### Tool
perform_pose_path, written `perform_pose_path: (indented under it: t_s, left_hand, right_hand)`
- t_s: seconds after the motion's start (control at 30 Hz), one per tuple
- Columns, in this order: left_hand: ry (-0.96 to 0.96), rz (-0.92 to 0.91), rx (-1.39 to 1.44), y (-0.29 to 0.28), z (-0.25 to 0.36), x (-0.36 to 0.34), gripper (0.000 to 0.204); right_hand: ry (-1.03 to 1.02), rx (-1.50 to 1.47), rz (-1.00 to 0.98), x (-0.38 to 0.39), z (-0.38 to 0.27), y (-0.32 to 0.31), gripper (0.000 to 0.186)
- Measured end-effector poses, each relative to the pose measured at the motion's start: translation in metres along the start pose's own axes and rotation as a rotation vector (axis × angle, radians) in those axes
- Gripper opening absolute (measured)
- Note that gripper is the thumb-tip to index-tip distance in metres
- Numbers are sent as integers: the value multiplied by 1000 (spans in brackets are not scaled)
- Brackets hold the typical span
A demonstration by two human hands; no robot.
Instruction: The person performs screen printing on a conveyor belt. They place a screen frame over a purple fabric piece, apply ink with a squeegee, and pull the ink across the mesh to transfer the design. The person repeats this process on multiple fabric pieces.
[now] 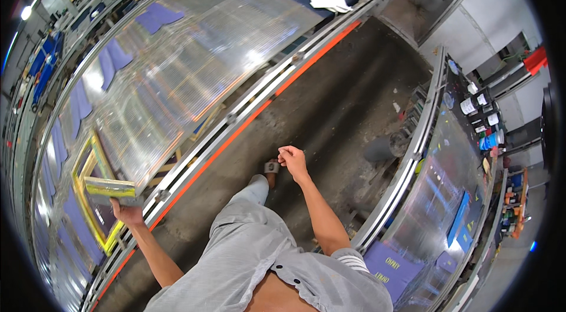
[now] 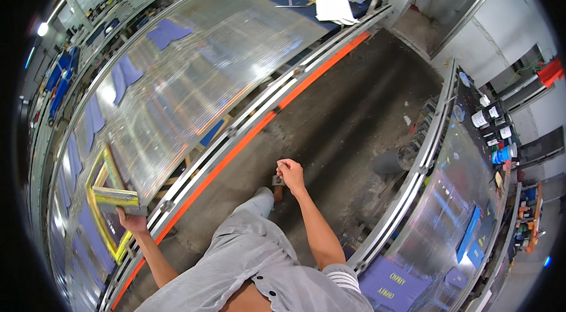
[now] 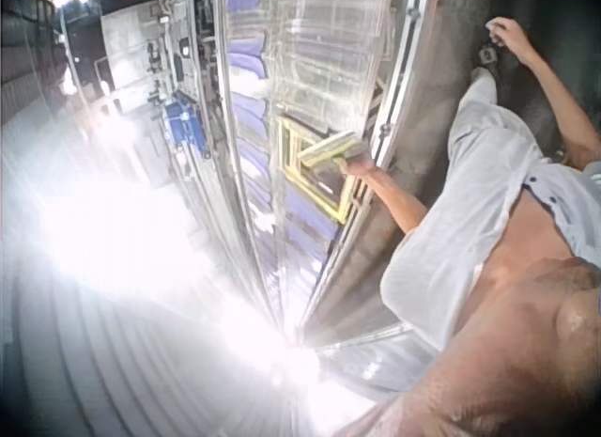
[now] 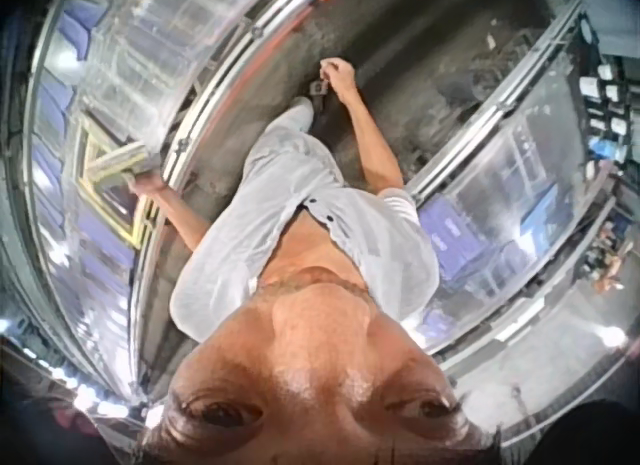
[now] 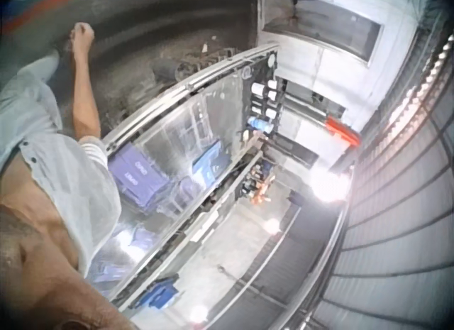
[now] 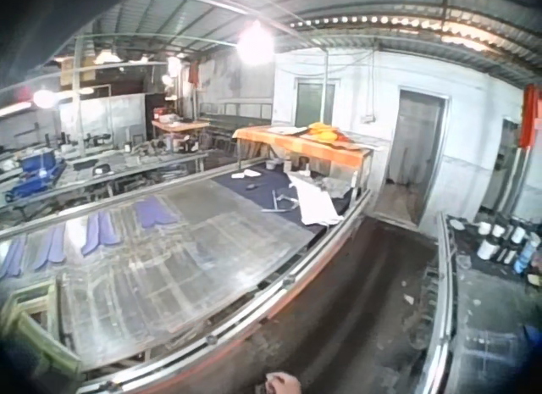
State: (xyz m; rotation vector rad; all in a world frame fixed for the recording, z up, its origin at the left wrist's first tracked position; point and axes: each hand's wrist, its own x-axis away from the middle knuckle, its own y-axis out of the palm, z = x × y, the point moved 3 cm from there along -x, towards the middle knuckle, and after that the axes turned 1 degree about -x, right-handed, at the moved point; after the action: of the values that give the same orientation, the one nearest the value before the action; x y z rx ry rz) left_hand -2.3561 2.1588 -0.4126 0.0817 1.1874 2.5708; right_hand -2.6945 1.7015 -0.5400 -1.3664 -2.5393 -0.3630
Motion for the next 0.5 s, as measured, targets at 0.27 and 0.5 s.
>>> perform_pose_path:
  t_s: [0.27, 0.5]
  left_hand:
    - [-562, -639, 231, 312, -386, -94, 58]
    - [-1230, -366, -21, 623, -687, 18, 52]
  right_hand:
    - [41, 150, 349, -120, -11, -278, 15]
    - [374, -176, 719, -38, -11, -452, 20]
